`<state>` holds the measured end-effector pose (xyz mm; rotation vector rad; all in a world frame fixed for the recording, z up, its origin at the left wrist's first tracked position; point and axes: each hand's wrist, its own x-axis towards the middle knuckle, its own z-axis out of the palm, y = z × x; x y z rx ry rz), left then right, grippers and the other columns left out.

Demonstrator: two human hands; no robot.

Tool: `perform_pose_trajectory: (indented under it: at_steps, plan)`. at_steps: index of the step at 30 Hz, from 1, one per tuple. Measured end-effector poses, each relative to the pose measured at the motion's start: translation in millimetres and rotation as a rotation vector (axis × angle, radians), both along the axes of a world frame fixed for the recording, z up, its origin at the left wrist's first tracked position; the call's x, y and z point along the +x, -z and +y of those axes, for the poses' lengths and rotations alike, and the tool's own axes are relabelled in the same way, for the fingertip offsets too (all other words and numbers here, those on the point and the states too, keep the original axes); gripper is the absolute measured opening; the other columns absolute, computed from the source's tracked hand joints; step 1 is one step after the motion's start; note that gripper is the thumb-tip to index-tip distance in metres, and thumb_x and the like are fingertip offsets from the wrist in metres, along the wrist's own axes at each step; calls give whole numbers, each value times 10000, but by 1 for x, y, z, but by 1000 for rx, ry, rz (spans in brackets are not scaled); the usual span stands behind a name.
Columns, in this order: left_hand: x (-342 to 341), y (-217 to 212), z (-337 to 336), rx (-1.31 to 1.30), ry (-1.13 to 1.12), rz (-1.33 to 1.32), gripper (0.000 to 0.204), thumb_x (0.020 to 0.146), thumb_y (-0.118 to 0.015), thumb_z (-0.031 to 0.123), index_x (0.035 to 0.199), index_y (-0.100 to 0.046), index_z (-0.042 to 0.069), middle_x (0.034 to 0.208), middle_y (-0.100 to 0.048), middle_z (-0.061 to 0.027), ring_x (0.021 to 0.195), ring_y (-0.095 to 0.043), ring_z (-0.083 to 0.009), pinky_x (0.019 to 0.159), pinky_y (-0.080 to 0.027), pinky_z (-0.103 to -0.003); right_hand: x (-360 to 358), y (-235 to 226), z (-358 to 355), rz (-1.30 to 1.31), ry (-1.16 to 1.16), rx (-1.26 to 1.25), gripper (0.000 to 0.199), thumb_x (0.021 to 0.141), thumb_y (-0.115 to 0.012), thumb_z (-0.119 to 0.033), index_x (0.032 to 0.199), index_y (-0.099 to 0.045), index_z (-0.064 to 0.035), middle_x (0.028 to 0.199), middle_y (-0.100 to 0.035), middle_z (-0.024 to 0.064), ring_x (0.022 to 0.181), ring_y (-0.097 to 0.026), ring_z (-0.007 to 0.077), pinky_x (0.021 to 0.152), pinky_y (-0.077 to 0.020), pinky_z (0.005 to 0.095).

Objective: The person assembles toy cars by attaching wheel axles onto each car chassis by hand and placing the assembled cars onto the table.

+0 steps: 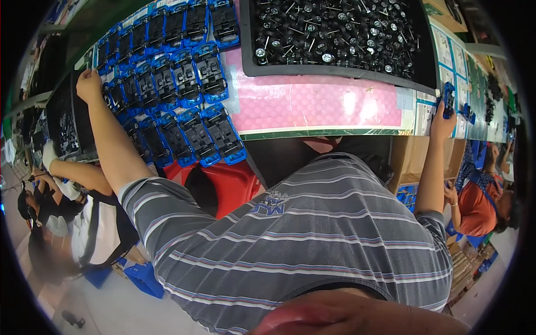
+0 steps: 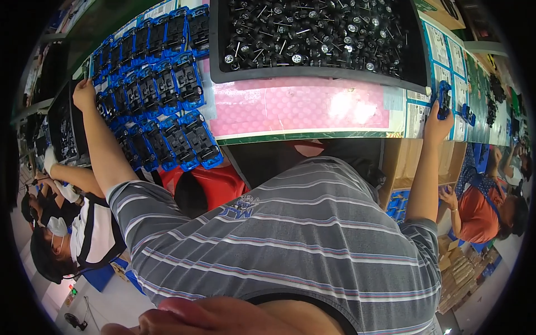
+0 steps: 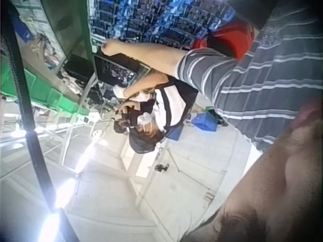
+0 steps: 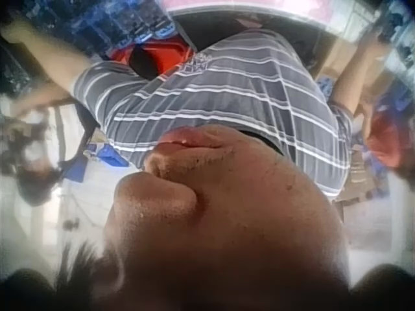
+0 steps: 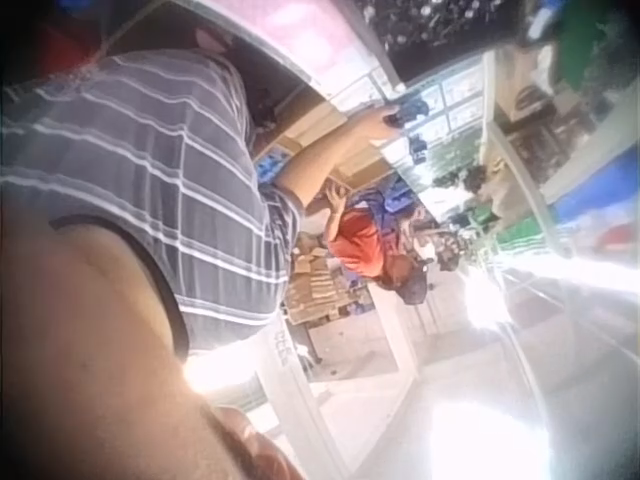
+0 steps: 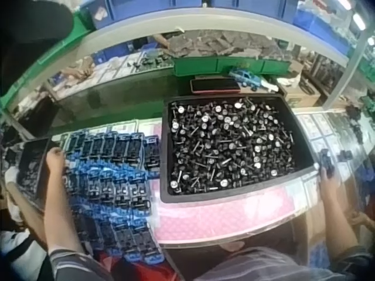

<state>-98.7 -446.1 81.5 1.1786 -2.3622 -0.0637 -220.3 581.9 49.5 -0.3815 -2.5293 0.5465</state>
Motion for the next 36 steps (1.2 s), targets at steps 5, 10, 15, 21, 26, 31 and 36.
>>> perform_pose_trajectory:
  at_steps: [5,10,15,21,26,31,36]
  plan:
    - [9,-7,60,-9,160,259,378,848,-742,311,1119,-717,49,1000,-753,-113,959,-723,-224,845,-535,-322,5,9,19,41,58,47,650,842,-748,-485,1175,-635,62,1145,-627,259,1059,-615,391,946,-479,434]
    - [47,-56,269,404,486,445,324,944,-679,241,1156,-687,-4,1073,-714,-85,975,-650,-134,878,-493,-257,33,-30,-22,75,-75,-117,619,833,-795,-389,1190,-612,81,1088,-650,176,1027,-622,268,935,-475,362]
    - [100,-65,494,1111,708,399,196,952,-635,127,1108,-679,17,946,-663,-30,788,-586,-89,697,-453,-221,85,-117,-110,177,-449,-279,477,836,-792,-216,1226,-608,-12,1060,-645,83,1009,-606,191,902,-473,310]
    - [89,-45,642,2072,888,864,751,855,-727,422,1387,-409,-1,1187,-589,-152,784,-605,-174,618,-472,-250,110,-139,-209,-225,-1476,-360,530,753,-844,-321,1150,-656,-25,1034,-681,158,970,-661,290,858,-516,378]
    - [110,-29,631,1950,953,706,576,828,-674,318,1271,-474,9,1126,-618,-162,683,-618,-187,503,-475,-269,-3,-122,-204,-141,-1128,-186,287,801,-797,-244,979,-708,-36,954,-694,146,843,-683,266,756,-540,358]
    - [113,-25,640,2224,821,804,527,876,-642,322,1301,-471,61,1075,-650,-154,729,-641,-215,520,-462,-293,-93,-72,-196,-199,-837,-19,270,830,-770,-278,952,-763,-37,856,-722,194,808,-694,353,763,-545,412]
    - [125,-17,652,2124,812,832,461,906,-643,168,1323,-456,110,1046,-653,-113,795,-635,-200,587,-447,-269,-64,-88,-182,-78,-810,-244,217,813,-782,-229,907,-760,-35,855,-702,154,769,-673,297,741,-536,383]
